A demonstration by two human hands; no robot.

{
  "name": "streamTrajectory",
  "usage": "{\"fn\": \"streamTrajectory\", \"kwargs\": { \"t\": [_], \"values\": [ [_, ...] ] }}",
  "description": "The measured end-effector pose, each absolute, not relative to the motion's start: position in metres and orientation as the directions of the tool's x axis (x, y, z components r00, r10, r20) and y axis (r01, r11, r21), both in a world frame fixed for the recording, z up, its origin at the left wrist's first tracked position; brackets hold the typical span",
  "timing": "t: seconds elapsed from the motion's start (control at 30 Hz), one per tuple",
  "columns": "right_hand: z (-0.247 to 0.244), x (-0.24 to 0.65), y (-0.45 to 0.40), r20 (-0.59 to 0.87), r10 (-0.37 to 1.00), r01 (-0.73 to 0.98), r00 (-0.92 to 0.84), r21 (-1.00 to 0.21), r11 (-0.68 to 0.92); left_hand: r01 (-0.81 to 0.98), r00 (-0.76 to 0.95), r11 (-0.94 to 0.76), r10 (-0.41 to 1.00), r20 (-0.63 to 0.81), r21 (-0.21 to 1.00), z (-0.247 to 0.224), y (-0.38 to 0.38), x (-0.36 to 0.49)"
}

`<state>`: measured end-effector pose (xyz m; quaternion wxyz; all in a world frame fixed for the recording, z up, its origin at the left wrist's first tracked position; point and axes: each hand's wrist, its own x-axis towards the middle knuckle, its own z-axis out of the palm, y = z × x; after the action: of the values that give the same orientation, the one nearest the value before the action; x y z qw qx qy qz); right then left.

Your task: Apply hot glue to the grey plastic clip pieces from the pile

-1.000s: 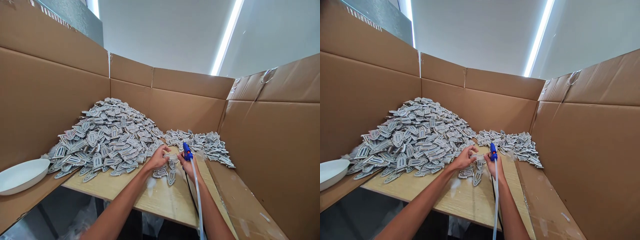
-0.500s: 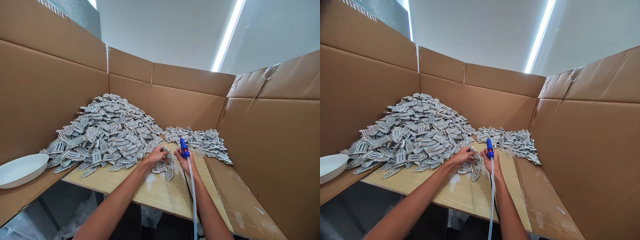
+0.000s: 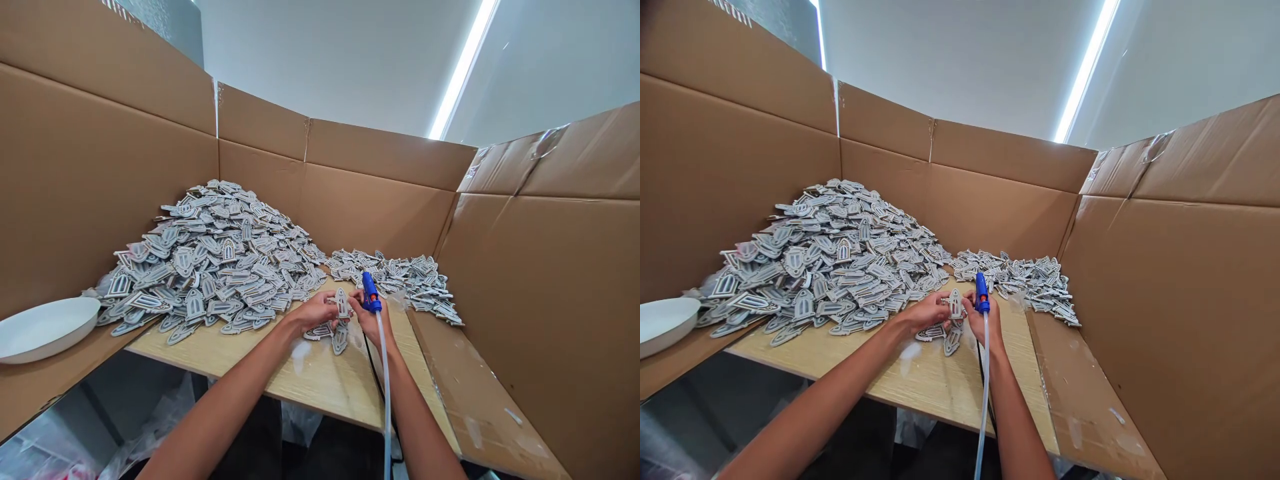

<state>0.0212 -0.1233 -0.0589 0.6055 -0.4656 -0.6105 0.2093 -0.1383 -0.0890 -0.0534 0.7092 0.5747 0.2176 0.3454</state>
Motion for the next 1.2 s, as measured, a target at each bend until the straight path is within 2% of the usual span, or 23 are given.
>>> {"fn": "streamTrajectory", "kwargs": {
  "t": [0.27,0.47,0.63,0.9,1.07,1.2],
  "values": [
    [-0.057,0.021,-0.126,0.552,0.823,0.357,0.132,-0.801,0.480,-0.210,0.694,0.075,0.714,0.095,0.975,-0.060,-0.087,-0.141],
    [-0.062,0.021,-0.124,0.525,0.842,0.296,0.123,-0.830,0.474,-0.194,0.707,0.067,0.701,0.092,0.979,-0.057,-0.088,-0.143],
    [-0.063,0.021,-0.122,0.530,0.836,0.330,0.142,-0.821,0.465,-0.199,0.707,0.055,0.699,0.105,0.978,-0.055,-0.089,-0.143],
    [-0.066,0.020,-0.122,0.545,0.832,0.368,0.104,-0.798,0.477,-0.206,0.660,0.071,0.746,0.085,0.976,-0.060,-0.085,-0.142],
    [-0.061,0.019,-0.127,0.578,0.811,0.458,0.093,-0.748,0.480,-0.224,0.659,0.075,0.747,0.094,0.972,-0.060,-0.087,-0.137],
    [-0.058,0.023,-0.127,0.555,0.824,0.427,0.115,-0.776,0.464,-0.200,0.536,0.124,0.844,0.003,0.972,-0.057,-0.084,-0.135]
  ]
}}
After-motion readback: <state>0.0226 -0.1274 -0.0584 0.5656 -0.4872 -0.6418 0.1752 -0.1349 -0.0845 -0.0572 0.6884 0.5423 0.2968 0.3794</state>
